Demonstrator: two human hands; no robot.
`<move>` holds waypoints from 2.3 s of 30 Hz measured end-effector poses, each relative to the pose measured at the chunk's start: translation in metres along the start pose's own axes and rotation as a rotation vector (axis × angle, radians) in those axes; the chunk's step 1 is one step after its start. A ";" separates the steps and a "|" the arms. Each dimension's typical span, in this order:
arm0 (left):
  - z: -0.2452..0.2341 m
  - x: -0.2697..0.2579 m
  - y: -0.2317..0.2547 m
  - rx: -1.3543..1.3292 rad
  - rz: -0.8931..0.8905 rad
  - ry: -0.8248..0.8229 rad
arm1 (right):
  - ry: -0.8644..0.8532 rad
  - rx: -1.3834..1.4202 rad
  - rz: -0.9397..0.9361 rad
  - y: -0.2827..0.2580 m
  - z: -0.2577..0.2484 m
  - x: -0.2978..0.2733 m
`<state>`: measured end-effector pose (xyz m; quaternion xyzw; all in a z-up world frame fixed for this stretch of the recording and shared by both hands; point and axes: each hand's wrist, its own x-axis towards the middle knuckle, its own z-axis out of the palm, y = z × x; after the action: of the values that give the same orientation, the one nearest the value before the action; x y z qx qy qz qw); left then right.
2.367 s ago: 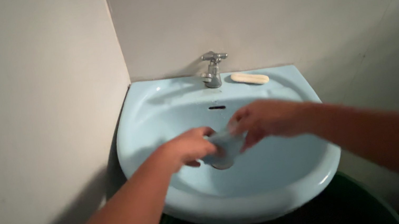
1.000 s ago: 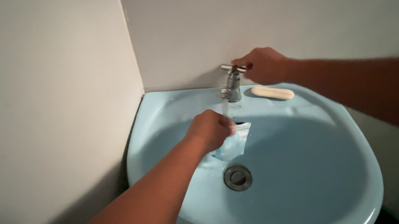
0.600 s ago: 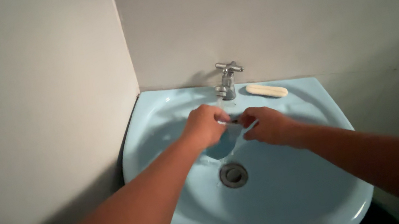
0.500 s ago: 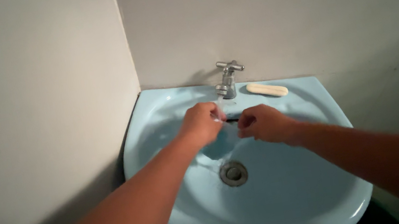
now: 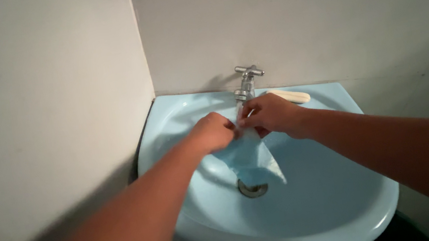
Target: The person wets a blue cloth in a sink, wipes the edges and basin of the blue sink, and then wipes a section of the adjacent wall.
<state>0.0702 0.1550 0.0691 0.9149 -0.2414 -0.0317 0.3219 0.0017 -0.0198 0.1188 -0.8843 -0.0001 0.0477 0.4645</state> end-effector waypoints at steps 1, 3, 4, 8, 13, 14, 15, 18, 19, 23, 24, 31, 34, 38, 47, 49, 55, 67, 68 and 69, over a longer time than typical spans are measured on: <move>0.001 0.008 -0.001 -0.008 0.018 -0.037 | 0.004 0.006 0.019 0.002 -0.001 -0.001; 0.005 0.018 -0.004 -0.009 0.028 -0.062 | 0.007 0.019 0.059 0.007 -0.004 -0.002; 0.007 0.022 -0.003 0.001 0.023 -0.048 | 0.027 0.030 0.067 0.009 -0.005 -0.002; 0.013 0.022 0.003 -0.122 -0.059 0.072 | 0.118 0.057 0.151 0.014 -0.008 -0.005; 0.015 0.016 0.015 -0.509 -0.294 0.008 | -0.091 0.391 0.247 0.017 -0.009 -0.007; 0.016 0.016 0.017 -0.564 -0.329 -0.007 | -0.124 0.453 0.243 0.019 -0.007 -0.007; 0.017 0.014 0.020 -0.571 -0.308 -0.038 | -0.157 0.514 0.239 0.022 -0.006 -0.006; 0.016 0.010 0.023 -0.591 -0.262 -0.136 | -0.084 0.441 0.252 0.033 -0.003 0.002; 0.013 0.009 0.023 -0.597 -0.256 -0.174 | -0.088 0.457 0.248 0.038 -0.003 0.005; 0.011 0.010 0.013 -0.350 -0.231 -0.028 | -0.074 0.426 0.263 0.046 -0.007 0.014; 0.012 0.011 0.009 -0.372 -0.200 -0.012 | -0.063 0.393 0.275 0.045 -0.008 0.013; 0.017 0.017 0.005 -0.164 -0.096 0.113 | 0.091 0.179 0.326 0.016 -0.006 -0.006; 0.018 0.017 0.009 -0.082 -0.067 0.127 | 0.107 0.118 0.317 0.012 -0.008 -0.012; 0.023 0.023 0.009 -0.055 -0.064 0.093 | 0.099 0.076 0.316 0.018 -0.018 -0.014; 0.025 0.023 0.016 -0.493 -0.231 -0.028 | -0.167 0.538 0.153 0.021 -0.015 -0.009; 0.025 0.028 0.013 -0.432 -0.154 -0.002 | -0.126 0.433 0.137 0.019 -0.013 -0.009; 0.005 0.021 0.018 -0.441 -0.047 -0.032 | -0.015 -0.028 0.176 0.024 -0.009 -0.002; -0.017 0.020 -0.061 -0.783 -0.411 0.083 | -0.056 0.479 0.364 0.030 0.002 -0.004; -0.016 0.015 -0.059 -0.770 -0.471 0.044 | -0.057 0.480 0.351 0.026 0.004 -0.002; -0.017 0.008 -0.056 -0.711 -0.512 0.006 | -0.058 0.481 0.339 0.023 0.006 -0.001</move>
<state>0.1044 0.1993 0.0491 0.7778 0.0200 -0.1890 0.5991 -0.0003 -0.0279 0.0971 -0.7344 0.1454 0.1485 0.6461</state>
